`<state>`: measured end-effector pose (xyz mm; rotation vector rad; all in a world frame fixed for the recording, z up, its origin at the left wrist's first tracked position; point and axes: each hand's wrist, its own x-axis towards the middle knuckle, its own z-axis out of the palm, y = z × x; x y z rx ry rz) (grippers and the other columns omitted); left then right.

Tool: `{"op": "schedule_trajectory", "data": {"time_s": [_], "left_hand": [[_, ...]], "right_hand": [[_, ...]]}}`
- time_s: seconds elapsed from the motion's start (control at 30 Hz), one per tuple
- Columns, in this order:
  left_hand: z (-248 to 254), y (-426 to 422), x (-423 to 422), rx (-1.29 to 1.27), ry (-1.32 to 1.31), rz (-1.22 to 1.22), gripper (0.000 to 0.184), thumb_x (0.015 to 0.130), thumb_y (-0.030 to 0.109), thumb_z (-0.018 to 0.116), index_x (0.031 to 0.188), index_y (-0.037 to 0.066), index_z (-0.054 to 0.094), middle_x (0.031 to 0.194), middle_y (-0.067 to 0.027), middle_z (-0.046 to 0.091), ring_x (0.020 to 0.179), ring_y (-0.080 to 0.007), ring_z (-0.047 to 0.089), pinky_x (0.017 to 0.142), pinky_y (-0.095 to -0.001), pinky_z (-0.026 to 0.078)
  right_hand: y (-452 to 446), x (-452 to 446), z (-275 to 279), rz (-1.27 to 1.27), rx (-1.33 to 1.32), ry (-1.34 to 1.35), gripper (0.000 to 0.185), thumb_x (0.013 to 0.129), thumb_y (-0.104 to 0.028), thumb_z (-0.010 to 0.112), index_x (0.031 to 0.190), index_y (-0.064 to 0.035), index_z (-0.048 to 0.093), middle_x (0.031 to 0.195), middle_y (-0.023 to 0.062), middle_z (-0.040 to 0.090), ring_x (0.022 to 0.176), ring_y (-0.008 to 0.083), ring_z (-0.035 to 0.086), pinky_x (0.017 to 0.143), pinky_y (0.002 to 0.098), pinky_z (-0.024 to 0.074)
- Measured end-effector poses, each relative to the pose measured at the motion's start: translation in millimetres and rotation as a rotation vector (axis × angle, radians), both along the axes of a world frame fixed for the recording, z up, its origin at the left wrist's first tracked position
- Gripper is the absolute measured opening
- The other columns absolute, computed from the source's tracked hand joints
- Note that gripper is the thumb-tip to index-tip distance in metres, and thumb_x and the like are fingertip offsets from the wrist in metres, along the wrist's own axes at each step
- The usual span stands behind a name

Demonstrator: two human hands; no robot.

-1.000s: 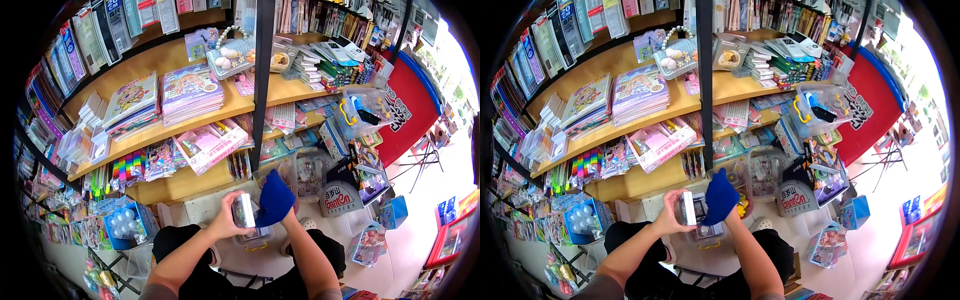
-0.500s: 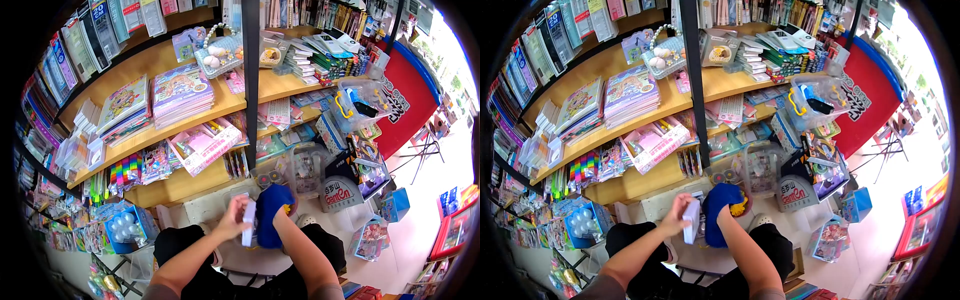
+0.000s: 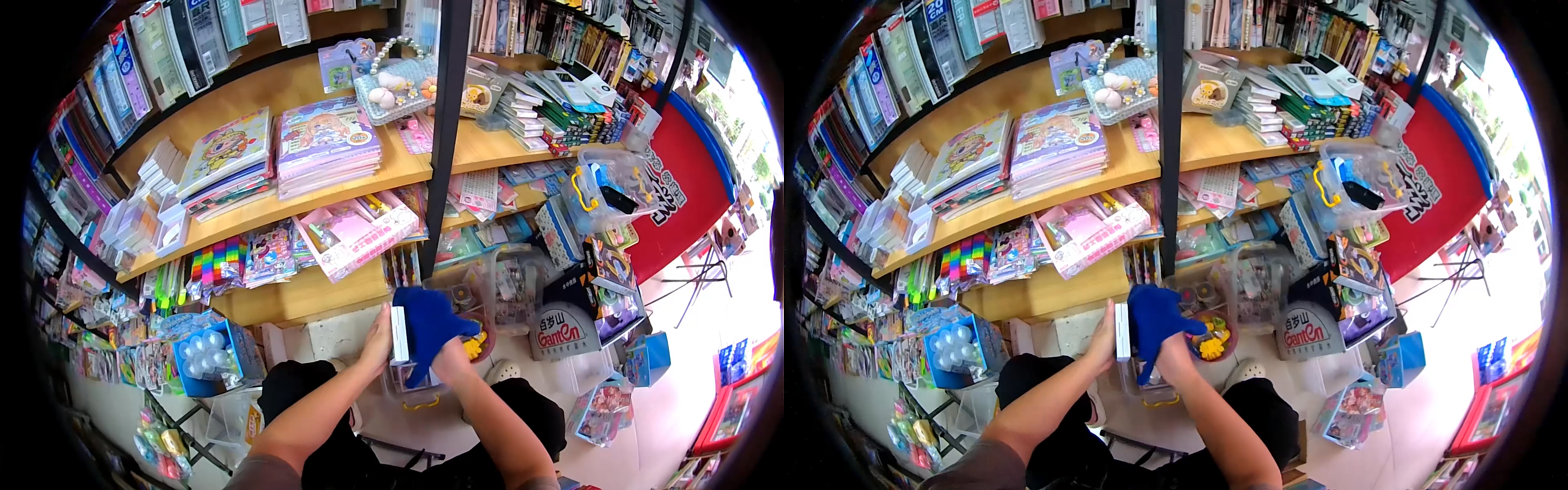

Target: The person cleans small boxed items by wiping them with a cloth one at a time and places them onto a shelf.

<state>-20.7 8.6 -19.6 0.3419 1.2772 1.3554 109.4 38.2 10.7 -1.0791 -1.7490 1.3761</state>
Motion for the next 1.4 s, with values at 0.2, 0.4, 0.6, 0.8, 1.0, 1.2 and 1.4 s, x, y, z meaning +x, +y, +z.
{"op": "schedule_trajectory", "data": {"time_s": [0.2,0.4,0.6,0.8,1.0,1.2,1.4], "left_hand": [[-23,-9,14,0.069,0.118,0.077,0.052,0.096,0.047,0.039,0.098,0.001,0.062,0.093,-0.006,0.062,0.088,-0.0131,0.057,0.08,-0.0264,0.045],[-35,-19,31,0.041,0.287,-0.268,0.04,0.096,0.04,0.042,0.095,0.004,0.06,0.083,-0.0004,0.057,0.077,-0.0096,0.051,0.074,-0.0252,0.042],[-3,0,7,-0.106,-0.074,-0.135,0.053,0.086,0.065,0.04,0.082,0.014,0.055,0.064,0.0014,0.047,0.052,-0.0117,0.049,0.044,-0.0252,0.041],[24,7,-10,-0.135,-0.317,0.025,0.066,0.078,0.075,0.041,0.08,0.011,0.052,0.066,-0.0025,0.047,0.054,-0.0174,0.046,0.05,-0.0341,0.042],[-18,5,-4,-0.13,-0.393,-0.133,0.083,0.086,0.071,0.019,0.131,0.006,0.042,0.122,-0.0139,0.056,0.111,-0.0291,0.055,0.095,-0.0445,0.043],[-39,2,8,-0.195,-0.603,-0.106,0.068,0.093,0.061,0.019,0.133,0.011,0.042,0.124,-0.0106,0.056,0.112,-0.0267,0.055,0.096,-0.0435,0.043],[-33,-10,25,-0.317,-0.4,-0.182,0.065,0.093,0.06,0.022,0.132,0.012,0.043,0.123,-0.0102,0.057,0.111,-0.0265,0.056,0.094,-0.0439,0.044]], "right_hand": [[-28,-17,-72,0.119,0.105,-0.274,0.041,0.093,-0.029,0.043,0.114,0.0047,0.05,0.116,0.0246,0.054,0.111,0.0346,0.05,0.094,0.0399,0.0383],[31,-6,-66,-0.401,-0.412,0.086,0.033,0.091,-0.024,0.045,0.107,0.0017,0.057,0.099,0.0172,0.062,0.092,0.0275,0.06,0.082,0.0379,0.0454],[35,6,-71,-0.423,-0.815,0.704,0.025,0.094,-0.029,0.047,0.106,-0.0081,0.054,0.091,0.0042,0.06,0.084,0.0183,0.058,0.072,0.0314,0.0478],[20,13,-37,-0.154,-0.794,0.654,0.038,0.095,-0.039,0.045,0.117,-0.008,0.049,0.101,0.0063,0.058,0.091,0.0169,0.058,0.078,0.0308,0.0481],[1,-4,-93,0.112,-0.065,-0.381,0.047,0.092,-0.029,0.045,0.129,0.0005,0.041,0.122,0.0168,0.051,0.113,0.0267,0.051,0.092,0.0356,0.0414],[-19,-39,-66,0.0,0.532,-0.705,0.022,0.083,-0.015,0.052,0.098,-0.0005,0.057,0.092,0.0182,0.057,0.093,0.031,0.057,0.075,0.0417,0.0458],[-14,-39,-72,-0.215,0.084,-0.477,0.041,0.091,-0.027,0.045,0.118,0.0028,0.051,0.114,0.0198,0.056,0.11,0.0315,0.051,0.094,0.0377,0.0394]]}}
